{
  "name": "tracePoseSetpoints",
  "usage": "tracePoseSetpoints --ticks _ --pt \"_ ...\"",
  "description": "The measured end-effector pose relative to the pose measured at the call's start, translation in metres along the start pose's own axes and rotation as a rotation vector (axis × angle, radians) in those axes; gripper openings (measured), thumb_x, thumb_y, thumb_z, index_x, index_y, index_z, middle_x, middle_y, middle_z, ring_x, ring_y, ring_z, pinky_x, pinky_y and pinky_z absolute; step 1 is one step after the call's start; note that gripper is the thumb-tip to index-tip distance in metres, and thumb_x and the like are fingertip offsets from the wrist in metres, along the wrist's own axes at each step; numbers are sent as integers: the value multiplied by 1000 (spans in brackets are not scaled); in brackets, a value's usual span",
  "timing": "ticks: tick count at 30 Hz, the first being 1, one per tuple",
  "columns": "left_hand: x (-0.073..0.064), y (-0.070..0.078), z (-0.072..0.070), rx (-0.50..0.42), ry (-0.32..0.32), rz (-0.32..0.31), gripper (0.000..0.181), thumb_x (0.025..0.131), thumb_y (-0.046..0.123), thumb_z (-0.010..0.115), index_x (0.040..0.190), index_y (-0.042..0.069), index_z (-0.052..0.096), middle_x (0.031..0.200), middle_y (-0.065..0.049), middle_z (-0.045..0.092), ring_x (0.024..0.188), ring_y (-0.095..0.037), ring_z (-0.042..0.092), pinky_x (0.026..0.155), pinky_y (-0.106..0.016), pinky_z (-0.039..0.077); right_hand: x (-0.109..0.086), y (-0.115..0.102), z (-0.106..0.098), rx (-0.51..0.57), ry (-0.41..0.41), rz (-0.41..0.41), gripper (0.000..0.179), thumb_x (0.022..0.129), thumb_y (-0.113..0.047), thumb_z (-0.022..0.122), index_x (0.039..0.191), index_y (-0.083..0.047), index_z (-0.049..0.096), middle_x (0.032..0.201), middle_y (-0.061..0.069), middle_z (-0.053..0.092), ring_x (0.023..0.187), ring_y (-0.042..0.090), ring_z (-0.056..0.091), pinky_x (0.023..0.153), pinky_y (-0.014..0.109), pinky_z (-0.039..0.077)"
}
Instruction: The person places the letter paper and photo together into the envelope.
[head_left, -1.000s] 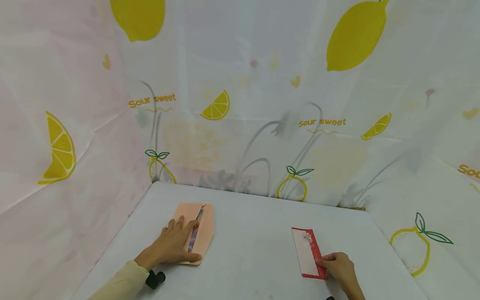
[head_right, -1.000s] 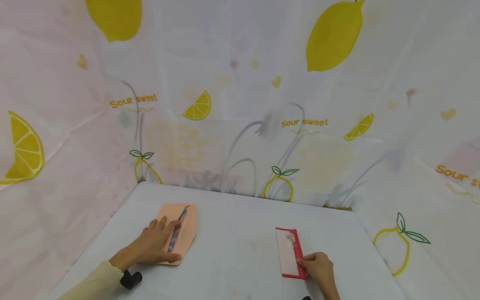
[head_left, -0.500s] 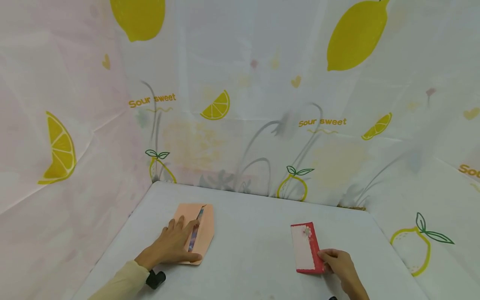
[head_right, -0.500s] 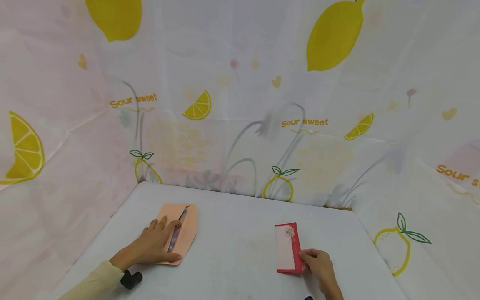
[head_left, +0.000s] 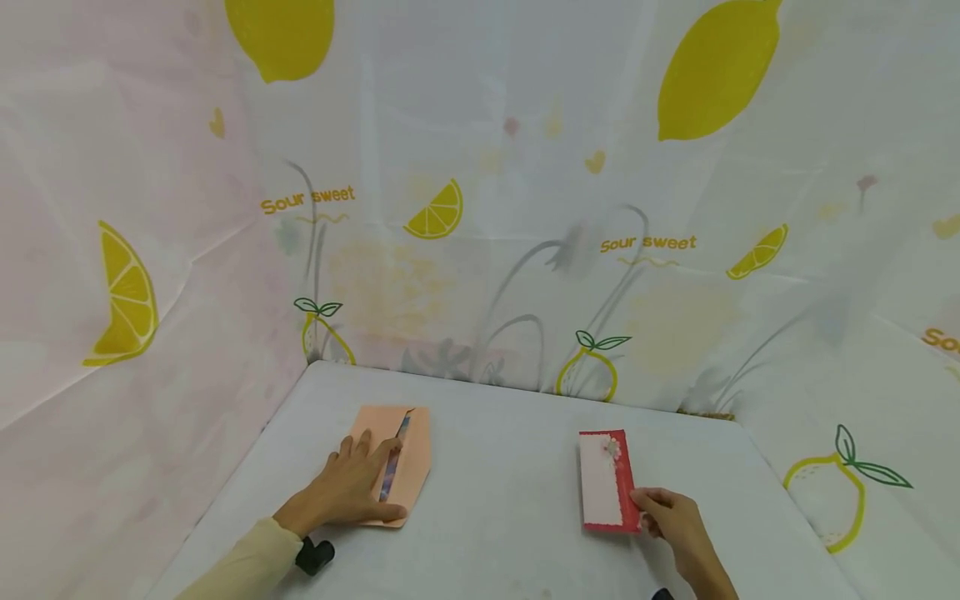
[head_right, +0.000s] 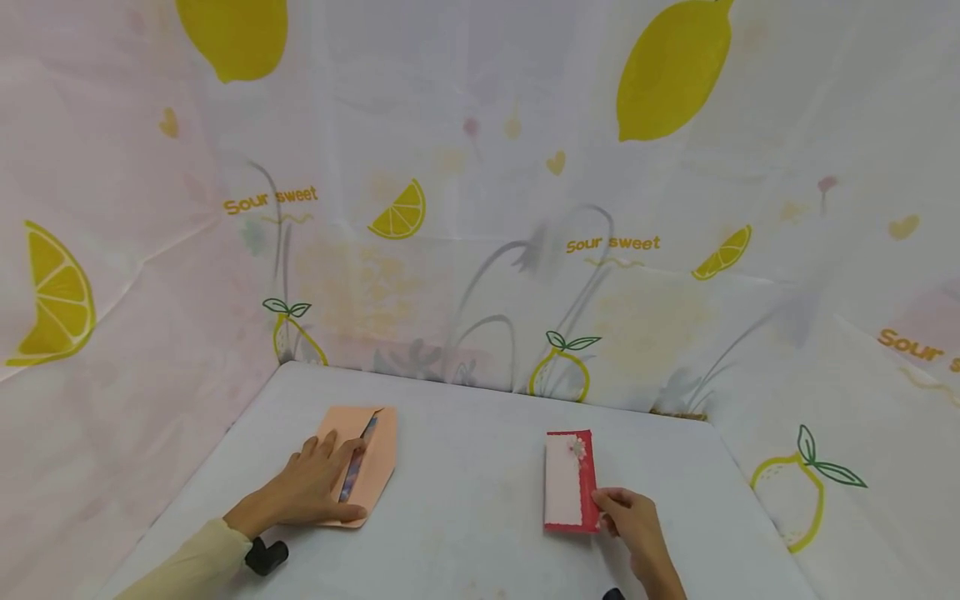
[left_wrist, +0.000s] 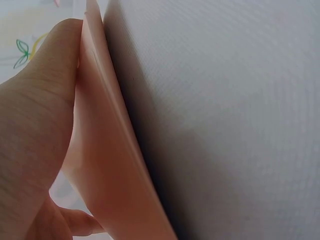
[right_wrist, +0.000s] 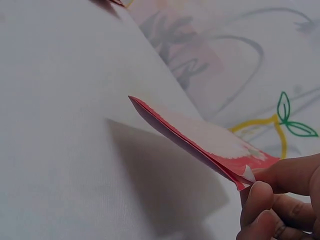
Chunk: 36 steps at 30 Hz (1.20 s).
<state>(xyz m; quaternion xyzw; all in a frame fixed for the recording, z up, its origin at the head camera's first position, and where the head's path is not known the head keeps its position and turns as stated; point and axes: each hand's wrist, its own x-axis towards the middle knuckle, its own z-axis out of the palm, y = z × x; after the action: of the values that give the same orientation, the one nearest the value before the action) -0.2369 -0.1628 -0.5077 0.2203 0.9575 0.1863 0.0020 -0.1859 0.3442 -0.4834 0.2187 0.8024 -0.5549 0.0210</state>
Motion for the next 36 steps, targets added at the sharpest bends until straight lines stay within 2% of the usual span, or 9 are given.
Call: tracePoseSetpoints --ticks 5,9,22,29,36 --pt "0 -1 3 5 11 5 108 72 84 70 153 18 43 153 -41 32 136 -65 31 97 -78 33 0 -2 8 17 -3 4 45 100 -26 71 124 10 62 80 5 63 72 18 56 65 29 49" --pt "0 -1 2 11 28 23 108 72 83 71 151 16 43 151 -41 34 133 -64 34 94 -77 35 -1 -3 16 31 -17 -24 44 99 -25 71 123 11 62 82 5 65 72 17 58 65 28 51" --pt "-1 1 -3 2 -8 6 112 70 86 69 153 18 42 153 -42 31 135 -65 32 96 -77 34 -6 -6 40 80 -48 -47 42 98 -25 73 120 10 64 85 7 65 72 18 60 64 27 52" --pt "0 2 -4 2 0 4 110 70 84 71 152 17 43 152 -41 32 134 -64 33 96 -77 35 -6 -8 50 86 -62 -69 44 97 -28 74 119 10 64 87 8 66 71 19 61 65 27 53" --pt "-1 1 -1 -5 11 11 108 71 82 73 151 17 45 151 -42 34 133 -65 33 95 -77 34 -9 -11 61 124 -75 -85 35 96 -20 75 114 9 66 83 8 66 69 18 60 61 27 52"
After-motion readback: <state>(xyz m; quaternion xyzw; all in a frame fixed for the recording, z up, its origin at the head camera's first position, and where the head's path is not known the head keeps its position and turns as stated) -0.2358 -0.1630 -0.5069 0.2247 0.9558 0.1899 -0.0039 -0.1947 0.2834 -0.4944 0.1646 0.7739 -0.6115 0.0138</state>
